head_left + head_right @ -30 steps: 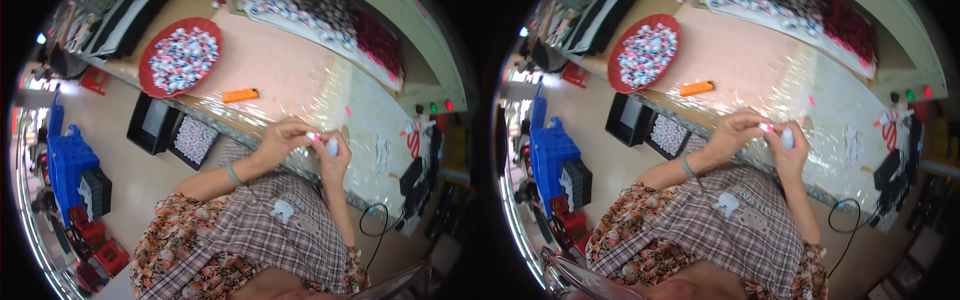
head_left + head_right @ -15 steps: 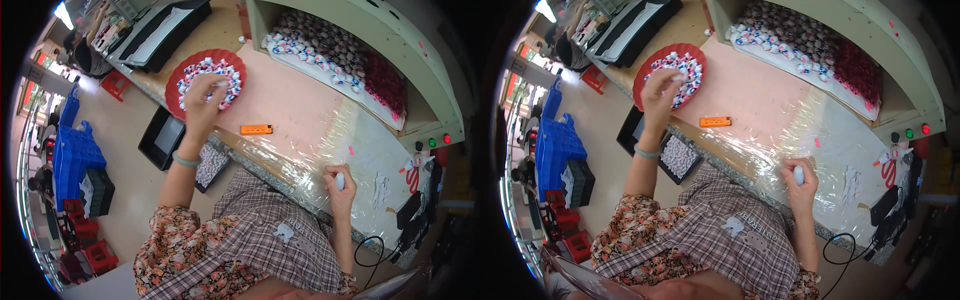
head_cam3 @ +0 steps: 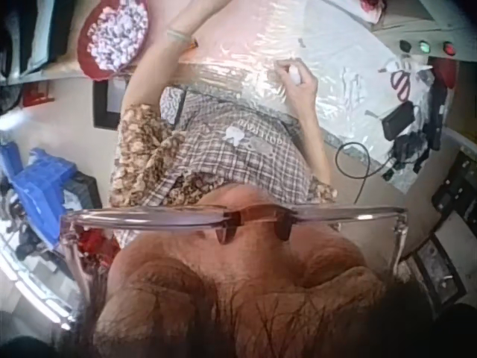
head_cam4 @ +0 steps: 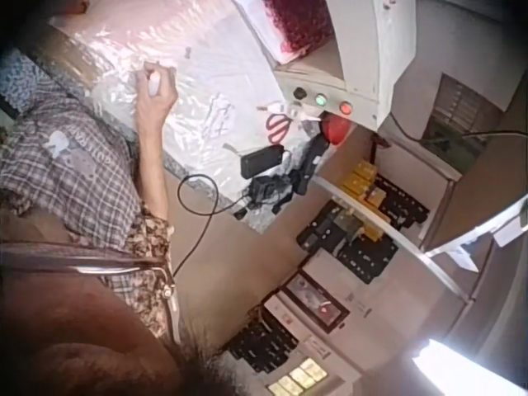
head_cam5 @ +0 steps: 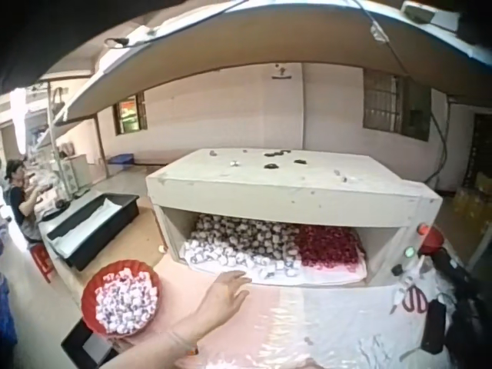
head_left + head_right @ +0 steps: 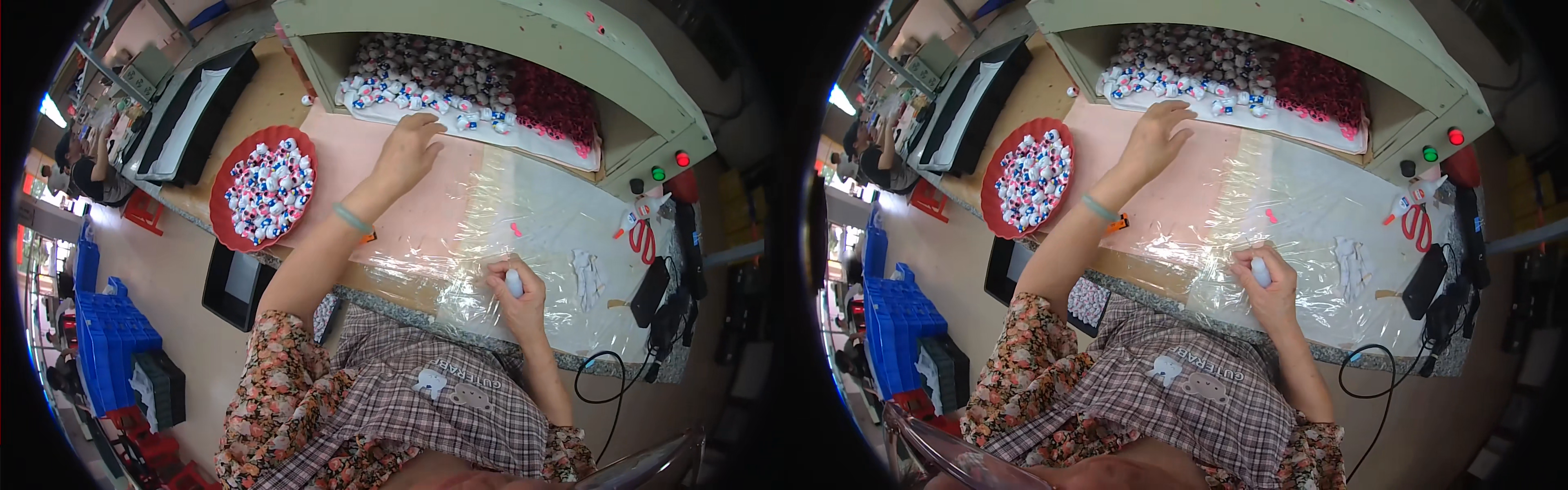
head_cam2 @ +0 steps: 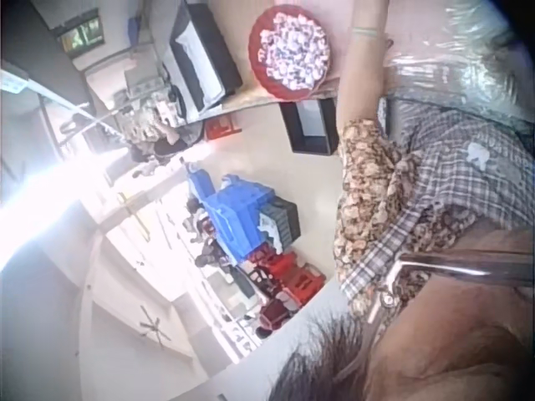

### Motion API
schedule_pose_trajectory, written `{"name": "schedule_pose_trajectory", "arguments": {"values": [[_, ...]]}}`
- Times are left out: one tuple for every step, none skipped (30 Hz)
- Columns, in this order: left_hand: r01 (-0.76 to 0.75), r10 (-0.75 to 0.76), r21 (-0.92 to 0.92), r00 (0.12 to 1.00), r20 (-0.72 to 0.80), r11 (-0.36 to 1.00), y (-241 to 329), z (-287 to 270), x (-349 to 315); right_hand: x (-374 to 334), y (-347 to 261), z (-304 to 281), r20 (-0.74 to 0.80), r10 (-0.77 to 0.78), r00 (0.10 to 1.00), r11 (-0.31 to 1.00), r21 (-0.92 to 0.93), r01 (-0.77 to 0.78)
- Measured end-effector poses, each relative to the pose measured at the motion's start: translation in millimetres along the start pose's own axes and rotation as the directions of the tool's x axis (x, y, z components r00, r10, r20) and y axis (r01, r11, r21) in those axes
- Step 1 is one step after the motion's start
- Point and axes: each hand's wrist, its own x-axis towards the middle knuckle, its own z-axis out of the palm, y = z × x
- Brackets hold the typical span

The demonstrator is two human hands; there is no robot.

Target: Glue small accessories onto toy figurines at a factory workbench.

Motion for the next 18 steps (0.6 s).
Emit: {"name": "schedule_pose_trajectory", "arguments": {"values": [[-0.007, 0.007, -0.005, 1.0, 0.005, 1.0, -2, 11, 11, 0, 0, 1, 0.0, -0.023, 1.0, 1.0, -0.013, 0.023], [0.024, -0.024, 0.015, 1.0, 0.009, 1.0, -4, 21, 21, 0, 0, 2, 0.001, -0.046, 0.999, 0.999, -0.027, 0.046], [0.054, -0.055, 0.033, 0.998, 0.015, 0.998, -3, 30, 29, 0, 0, 2, 0.0, -0.067, 0.998, 0.997, -0.04, 0.066], [0.068, -0.069, 0.074, 0.998, 0.007, 0.995, -2, 37, 35, 0, 1, 1, -0.008, -0.062, 0.998, 0.997, -0.04, 0.062], [0.065, -0.066, 0.07, 0.998, 0.013, 0.995, -2, 44, 39, -1, 2, 1, -0.003, -0.065, 0.998, 0.996, -0.058, 0.065], [0.08, -0.08, 0.108, 0.997, 0.005, 0.991, -2, 49, 42, -1, 2, 1, 0.001, -0.068, 0.998, 0.995, -0.075, 0.068], [0.096, -0.096, 0.147, 0.995, -0.006, 0.984, -3, 54, 43, -1, 2, 1, -0.003, -0.063, 0.998, 0.995, -0.073, 0.063], [0.097, -0.097, 0.146, 0.995, -0.001, 0.985, -5, 56, 42, -2, 1, 1, 0.004, -0.067, 0.998, 0.995, -0.071, 0.067], [0.156, -0.155, 0.107, 0.988, -0.02, 0.982, -3, 55, 44, -2, 2, 0, 0.007, -0.071, 0.997, 0.995, -0.069, 0.072], [0.217, -0.215, 0.068, 0.976, -0.038, 0.974, -2, 53, 44, -2, 2, -1, 0.005, -0.067, 0.998, 0.995, -0.067, 0.067], [0.282, -0.281, -0.013, 0.959, 0.036, 0.959, -1, 49, 41, -2, 3, -2, 0.004, -0.058, 0.998, 0.996, -0.062, 0.058], [0.284, -0.284, -0.013, 0.958, 0.042, 0.959, 4, 44, 36, -2, 4, -3, 0.003, -0.048, 0.999, 0.997, -0.056, 0.048], [0.385, -0.369, -0.434, 0.921, 0.124, 0.815, 11, 39, 29, -2, 3, -4, -0.003, -0.041, 0.999, 0.998, -0.053, 0.041], [0.433, -0.41, -0.755, 0.88, 0.238, 0.492, 19, 33, 20, -3, 2, -6, -0.007, -0.003, 1.0, 1.0, -0.004, 0.003], [0.443, -0.412, -0.752, 0.877, 0.249, 0.488, 32, 20, 10, -3, 1, -7, -0.008, 0.037, 0.999, 0.998, 0.047, -0.037], [0.493, -0.385, -0.823, 0.844, 0.373, 0.284, 49, 6, 0, -2, 3, -9, 0.03, -0.019, 0.999, 0.993, 0.121, 0.015], [0.532, -0.334, -0.845, 0.809, 0.484, 0.064, 63, -5, -12, 0, 3, -10, 0.033, -0.006, 0.999, 0.977, 0.213, -0.001], [0.538, -0.339, -0.841, 0.802, 0.492, 0.051, 74, -12, -23, 0, 1, -11, 0.04, 0.007, 0.999, 0.953, 0.301, -0.019]]}}
